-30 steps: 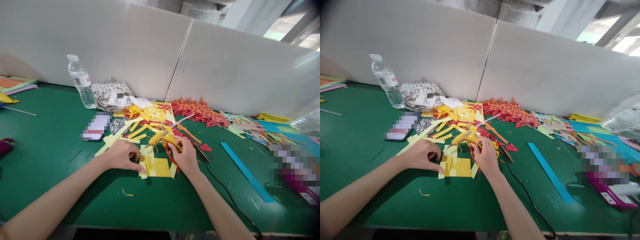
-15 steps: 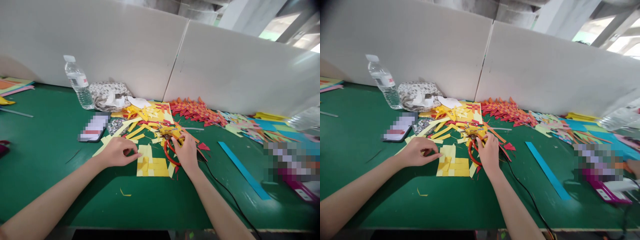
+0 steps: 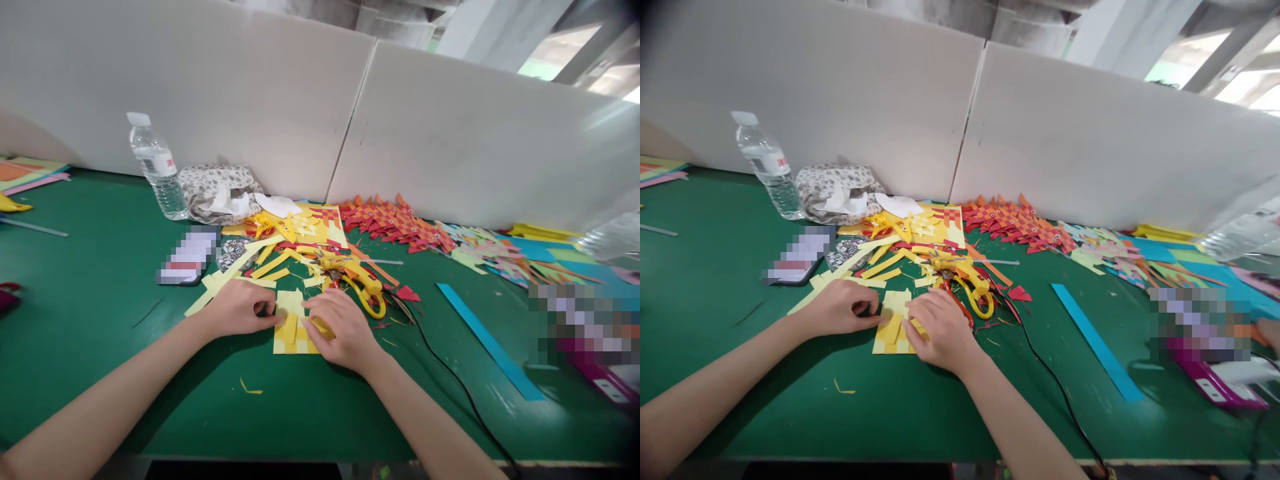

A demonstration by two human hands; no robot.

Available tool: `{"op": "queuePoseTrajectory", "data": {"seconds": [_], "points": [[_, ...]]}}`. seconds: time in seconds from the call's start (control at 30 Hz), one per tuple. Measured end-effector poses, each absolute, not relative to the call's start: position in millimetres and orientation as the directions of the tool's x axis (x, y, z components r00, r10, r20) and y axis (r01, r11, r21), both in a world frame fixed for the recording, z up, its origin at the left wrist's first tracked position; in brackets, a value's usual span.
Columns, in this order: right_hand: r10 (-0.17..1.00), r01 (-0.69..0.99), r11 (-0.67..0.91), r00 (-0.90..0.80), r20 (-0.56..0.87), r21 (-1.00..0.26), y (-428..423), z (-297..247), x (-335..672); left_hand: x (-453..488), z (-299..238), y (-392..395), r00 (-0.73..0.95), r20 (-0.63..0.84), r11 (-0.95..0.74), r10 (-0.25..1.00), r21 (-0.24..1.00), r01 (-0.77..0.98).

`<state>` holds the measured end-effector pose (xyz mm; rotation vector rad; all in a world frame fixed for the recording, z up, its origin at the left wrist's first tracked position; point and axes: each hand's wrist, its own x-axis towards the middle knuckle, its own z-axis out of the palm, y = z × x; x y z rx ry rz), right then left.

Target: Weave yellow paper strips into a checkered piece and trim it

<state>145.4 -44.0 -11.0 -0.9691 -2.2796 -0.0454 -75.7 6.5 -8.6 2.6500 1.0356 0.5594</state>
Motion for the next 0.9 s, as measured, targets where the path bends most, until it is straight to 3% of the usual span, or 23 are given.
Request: {"op": "queuePoseTrajectory", "data": {"seconds": [0.13,0.27,0.47,0.67,0.9], "points": [[0.551,0.544,0.820,-0.670,0.498,-0.176,-51.1,-9.2,139.3,-76.0,-9.2,6.7,0.681,0.257,-0.722,0.686,0.357,0.592],[0.505,0.514,0.849,-0.720,0.475,-0.123,-52.7,-11.0,136.7,-75.0,-10.4,5.8,0.708,0.245,-0.737,0.663,0.380,0.559],[0.654,0.738,0.673,-0.569,0.500,-0.041,-43.0,-18.0,144.4,-73.6,-7.9,4.6,0.720,0.237,-0.740,0.652,0.407,0.536],[0.785,0.913,0.406,-0.363,0.503,0.025,-36.9,-14.9,147.2,-74.8,-5.1,5.3,0.731,0.256,-0.768,0.633,0.333,0.548],[0.714,0.822,0.557,-0.405,0.571,-0.114,-43.1,-8.6,145.8,-78.7,-8.8,7.2,0.760,0.238,-0.793,0.605,0.272,0.546]]}}
